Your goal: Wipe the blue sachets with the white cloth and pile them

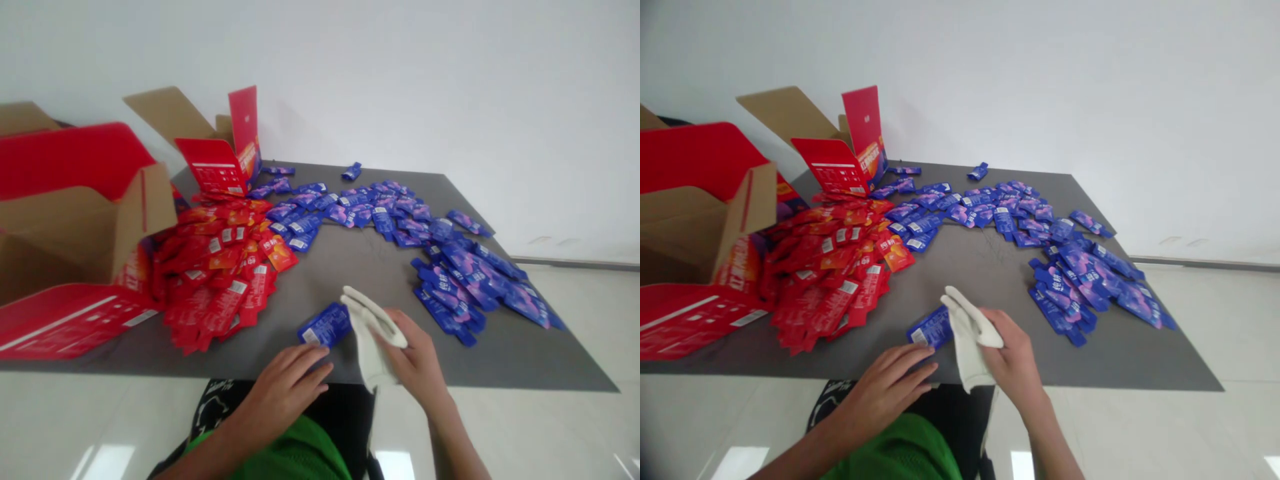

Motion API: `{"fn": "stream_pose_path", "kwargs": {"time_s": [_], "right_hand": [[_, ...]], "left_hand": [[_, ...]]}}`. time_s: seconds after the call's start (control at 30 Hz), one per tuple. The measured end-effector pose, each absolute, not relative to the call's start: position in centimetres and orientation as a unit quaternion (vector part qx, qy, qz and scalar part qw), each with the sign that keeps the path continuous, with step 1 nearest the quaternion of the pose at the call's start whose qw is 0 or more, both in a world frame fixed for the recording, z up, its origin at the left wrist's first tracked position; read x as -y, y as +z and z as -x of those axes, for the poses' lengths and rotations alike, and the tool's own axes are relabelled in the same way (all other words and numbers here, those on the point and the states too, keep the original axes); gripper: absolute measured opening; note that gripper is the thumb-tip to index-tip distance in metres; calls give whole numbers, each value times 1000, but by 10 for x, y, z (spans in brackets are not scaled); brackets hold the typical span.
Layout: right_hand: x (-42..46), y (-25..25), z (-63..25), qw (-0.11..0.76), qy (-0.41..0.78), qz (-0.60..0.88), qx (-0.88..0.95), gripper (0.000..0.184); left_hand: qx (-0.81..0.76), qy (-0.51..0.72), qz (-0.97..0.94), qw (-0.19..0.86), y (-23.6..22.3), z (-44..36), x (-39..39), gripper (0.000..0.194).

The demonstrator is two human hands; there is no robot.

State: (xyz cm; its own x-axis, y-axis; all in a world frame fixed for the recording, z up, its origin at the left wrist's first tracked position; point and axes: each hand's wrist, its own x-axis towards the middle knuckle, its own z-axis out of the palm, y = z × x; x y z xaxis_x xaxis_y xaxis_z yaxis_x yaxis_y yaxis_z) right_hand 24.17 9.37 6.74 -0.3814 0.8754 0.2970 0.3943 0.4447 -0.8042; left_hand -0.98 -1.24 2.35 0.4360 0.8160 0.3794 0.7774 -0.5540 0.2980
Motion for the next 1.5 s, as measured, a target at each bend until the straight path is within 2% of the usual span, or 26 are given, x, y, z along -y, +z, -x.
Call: {"fn": "stream_pose_path", "kwargs": {"time_s": [0.07, 0.17, 0.27, 0.4, 0.5, 0.63, 0.73, 0.87, 1.07, 1.17, 1.23, 1.37, 1.5], "right_hand": [[-97, 69, -222, 325, 304, 328, 834, 31], [-99, 61, -195, 198, 274, 266, 903, 35], [-115, 52, -178, 108, 252, 282, 919, 40], [-155, 57, -176, 62, 189, 372, 907, 50], [-166, 69, -182, 97, 154, 411, 893, 49], [-133, 75, -183, 164, 199, 334, 906, 46], [-108, 68, -177, 128, 245, 267, 923, 39], [-115, 57, -173, 96, 280, 281, 913, 39], [-171, 60, -180, 77, 193, 387, 898, 46], [-164, 68, -180, 120, 149, 418, 888, 49], [-140, 69, -175, 150, 161, 380, 899, 50], [-102, 60, -165, 97, 225, 282, 928, 40], [-134, 55, -169, 66, 204, 381, 899, 49]], "left_hand": [[-464, 240, -852, 40, 14, 12, 16, 26], [-478, 208, -852, 49, 4, 14, 18, 25], [-479, 197, -853, 65, 4, 15, 18, 26], [-464, 216, -856, 73, 11, 16, 15, 29], [-454, 236, -856, 73, 17, 19, 13, 29], [-457, 259, -845, 97, 27, 26, 13, 26], [-481, 266, -831, 85, 32, 29, 11, 21], [-510, 236, -821, 105, 30, 29, 6, 25], [-494, 254, -823, 119, 26, 31, 1, 27], [-487, 261, -826, 110, 25, 32, 2, 28], [-490, 258, -825, 109, 24, 33, 4, 28], [-509, 244, -817, 116, 21, 34, 6, 25], [-485, 260, -827, 112, 20, 34, 5, 33]]}}
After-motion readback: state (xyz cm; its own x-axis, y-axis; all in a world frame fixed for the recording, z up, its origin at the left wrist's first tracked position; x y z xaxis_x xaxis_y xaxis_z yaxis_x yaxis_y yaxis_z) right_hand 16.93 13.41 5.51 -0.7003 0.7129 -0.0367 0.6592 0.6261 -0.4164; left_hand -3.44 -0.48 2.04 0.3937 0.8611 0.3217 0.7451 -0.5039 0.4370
